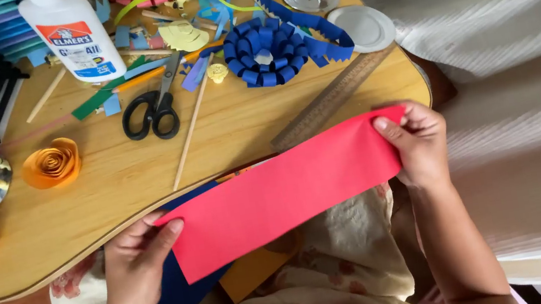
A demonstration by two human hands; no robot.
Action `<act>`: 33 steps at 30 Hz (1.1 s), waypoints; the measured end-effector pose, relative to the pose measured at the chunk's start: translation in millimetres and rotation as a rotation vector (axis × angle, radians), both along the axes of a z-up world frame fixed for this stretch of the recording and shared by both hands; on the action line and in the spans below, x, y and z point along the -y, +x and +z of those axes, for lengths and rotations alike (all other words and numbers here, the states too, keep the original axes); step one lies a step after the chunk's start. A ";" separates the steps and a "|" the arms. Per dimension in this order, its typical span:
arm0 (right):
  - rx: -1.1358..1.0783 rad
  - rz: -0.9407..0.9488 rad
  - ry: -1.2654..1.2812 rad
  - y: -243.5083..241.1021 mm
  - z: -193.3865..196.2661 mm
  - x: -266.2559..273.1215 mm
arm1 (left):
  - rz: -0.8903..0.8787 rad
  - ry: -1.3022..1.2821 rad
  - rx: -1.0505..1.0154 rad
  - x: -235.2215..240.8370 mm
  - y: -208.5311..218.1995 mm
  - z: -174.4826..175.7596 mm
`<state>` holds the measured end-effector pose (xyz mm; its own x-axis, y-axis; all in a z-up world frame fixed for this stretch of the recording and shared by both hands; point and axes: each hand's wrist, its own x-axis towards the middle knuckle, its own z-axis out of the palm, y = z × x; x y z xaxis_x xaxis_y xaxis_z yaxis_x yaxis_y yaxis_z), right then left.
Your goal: Measuring, marking, and cutting a strip of red paper using a ruler, pencil, and scissors.
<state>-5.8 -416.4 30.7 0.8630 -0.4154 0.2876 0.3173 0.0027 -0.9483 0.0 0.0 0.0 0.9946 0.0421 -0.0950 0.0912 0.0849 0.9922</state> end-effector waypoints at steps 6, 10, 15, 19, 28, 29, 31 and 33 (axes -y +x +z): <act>0.076 0.270 0.332 5.7 4.5 20.0 | -0.159 0.171 0.115 3.5 -33.8 24.8; 0.198 0.275 0.284 8.0 14.0 31.0 | -0.039 0.270 0.490 6.3 -53.4 98.2; 0.351 0.247 -0.358 13.3 55.3 25.8 | -0.081 0.783 0.865 -27.0 -54.3 112.8; 0.299 0.216 -0.488 25.9 58.9 17.4 | -0.110 0.829 0.969 -13.4 -34.8 109.1; 0.291 0.019 -0.930 32.8 76.1 -2.1 | -0.028 0.810 1.039 3.4 -9.7 99.0; 0.293 0.049 -0.942 30.4 81.5 -11.1 | -0.044 0.792 1.055 4.4 -5.5 96.6; 0.291 0.082 -0.954 30.1 89.1 -30.5 | -0.062 0.774 1.066 6.2 2.7 92.5; 0.274 0.275 -0.961 33.3 94.4 -50.5 | -0.052 0.781 1.193 8.4 12.4 89.7</act>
<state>27.4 -365.9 125.1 0.7484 0.2944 0.5943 0.6253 -0.6119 -0.4843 12.4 -8.4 89.7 0.4634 -0.3453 0.8161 -0.8316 -0.4876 0.2658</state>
